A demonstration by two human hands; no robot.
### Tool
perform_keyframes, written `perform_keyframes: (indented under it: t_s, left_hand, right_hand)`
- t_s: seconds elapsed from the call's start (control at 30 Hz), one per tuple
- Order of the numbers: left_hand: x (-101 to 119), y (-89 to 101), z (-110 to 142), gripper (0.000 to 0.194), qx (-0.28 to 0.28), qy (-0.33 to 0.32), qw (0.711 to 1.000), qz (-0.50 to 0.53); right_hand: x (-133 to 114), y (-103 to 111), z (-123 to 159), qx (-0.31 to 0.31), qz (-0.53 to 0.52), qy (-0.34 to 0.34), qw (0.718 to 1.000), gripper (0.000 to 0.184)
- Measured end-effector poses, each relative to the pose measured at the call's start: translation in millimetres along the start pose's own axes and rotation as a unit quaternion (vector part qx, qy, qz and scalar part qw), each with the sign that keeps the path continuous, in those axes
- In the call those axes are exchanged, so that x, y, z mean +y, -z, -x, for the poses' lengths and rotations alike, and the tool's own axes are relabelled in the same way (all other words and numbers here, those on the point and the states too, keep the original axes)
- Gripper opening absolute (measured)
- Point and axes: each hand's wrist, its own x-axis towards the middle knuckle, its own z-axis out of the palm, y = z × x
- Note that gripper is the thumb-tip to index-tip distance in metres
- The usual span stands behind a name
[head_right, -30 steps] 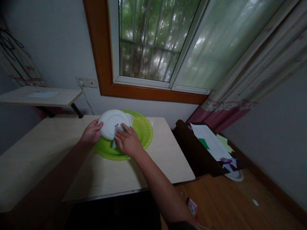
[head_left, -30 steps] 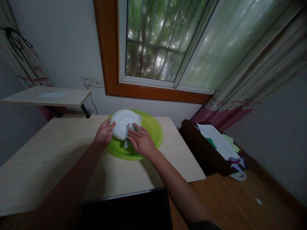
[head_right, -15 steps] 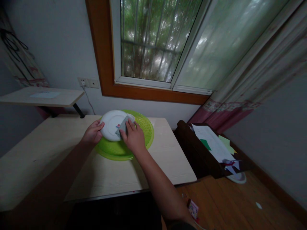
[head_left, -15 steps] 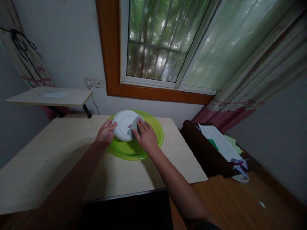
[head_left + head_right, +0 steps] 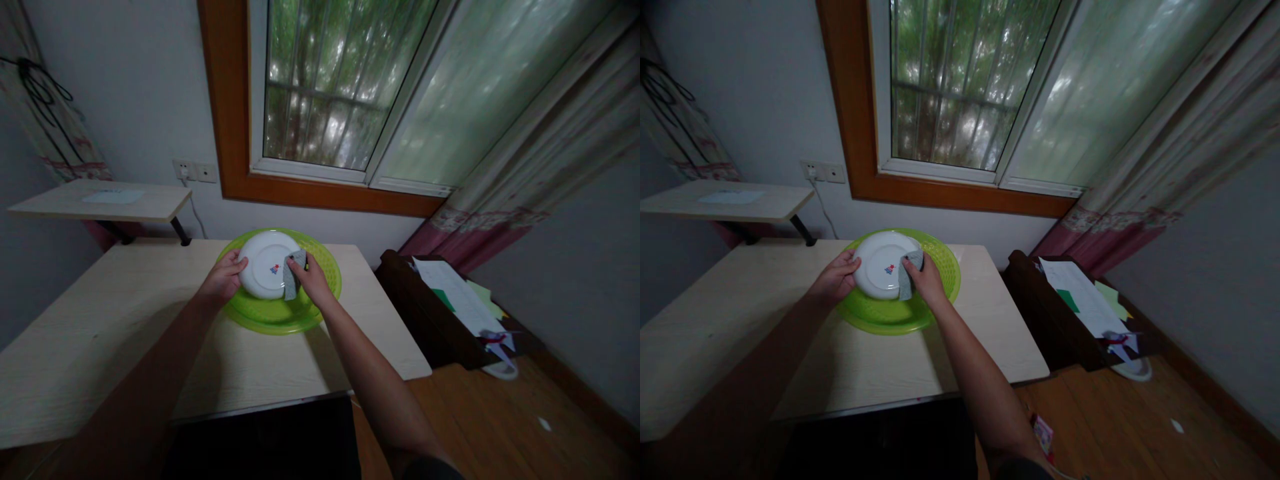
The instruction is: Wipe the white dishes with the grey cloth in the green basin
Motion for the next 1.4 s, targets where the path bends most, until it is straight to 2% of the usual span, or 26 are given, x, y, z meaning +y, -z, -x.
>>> perform_keyframes:
  t_s: [0.13,0.23,0.37,0.5,0.7,0.8,0.9,1.03,1.27,1.33,1.4]
  left_hand:
    - [-1.3,-4.5,0.2,0.039,0.015,-0.004,1.000,-0.001]
    - [-4.2,-9.5,0.0,0.047,0.026,-0.014,0.999,-0.028]
    - [-9.0,-14.5,-1.8,0.062,0.040,-0.017,0.996,-0.073]
    - [-14.1,-12.8,-5.7,0.067,0.075,-0.031,0.992,-0.097]
    - [-19.5,-5.9,-10.0,0.067,0.080,-0.053,0.988,-0.124]
    - [-21.3,-3.0,-11.7,0.069,0.062,-0.050,0.986,-0.149]
    - [-22.2,-0.8,-12.7,0.069,0.039,-0.049,0.986,-0.151]
    - [-21.4,-1.4,-12.0,0.070,0.033,-0.043,0.987,-0.149]
    - [-18.1,-6.5,-10.0,0.070,0.054,-0.034,0.989,-0.135]
    - [-17.9,-5.9,-9.8,0.070,0.052,-0.037,0.989,-0.132]
    - [-17.4,-5.1,-9.2,0.069,0.052,-0.042,0.990,-0.127]
  right_hand:
    - [2.4,-0.5,-0.9,0.023,0.023,0.003,0.999,0.039]
    - [2.0,0.9,-0.9,0.020,0.032,0.009,0.999,0.037]
    - [-2.7,4.6,-2.4,0.006,0.035,0.014,0.999,0.035]
    - [-7.3,8.6,-4.9,-0.034,0.023,0.006,0.999,0.036]
    - [-1.8,8.2,-7.4,-0.085,-0.019,0.059,0.994,0.065]
    - [2.9,4.3,-7.8,-0.068,-0.034,0.068,0.995,0.072]
    - [3.4,1.2,-6.8,-0.034,-0.043,0.044,0.998,0.071]
    - [-2.2,1.6,-4.3,-0.014,-0.036,0.022,0.999,0.057]
    - [-4.2,3.7,-3.9,-0.001,-0.042,0.040,0.998,0.041]
    - [-1.7,3.0,-4.5,-0.006,-0.051,0.038,0.998,0.046]
    - [1.0,1.9,-4.5,-0.012,-0.062,0.027,0.998,0.061]
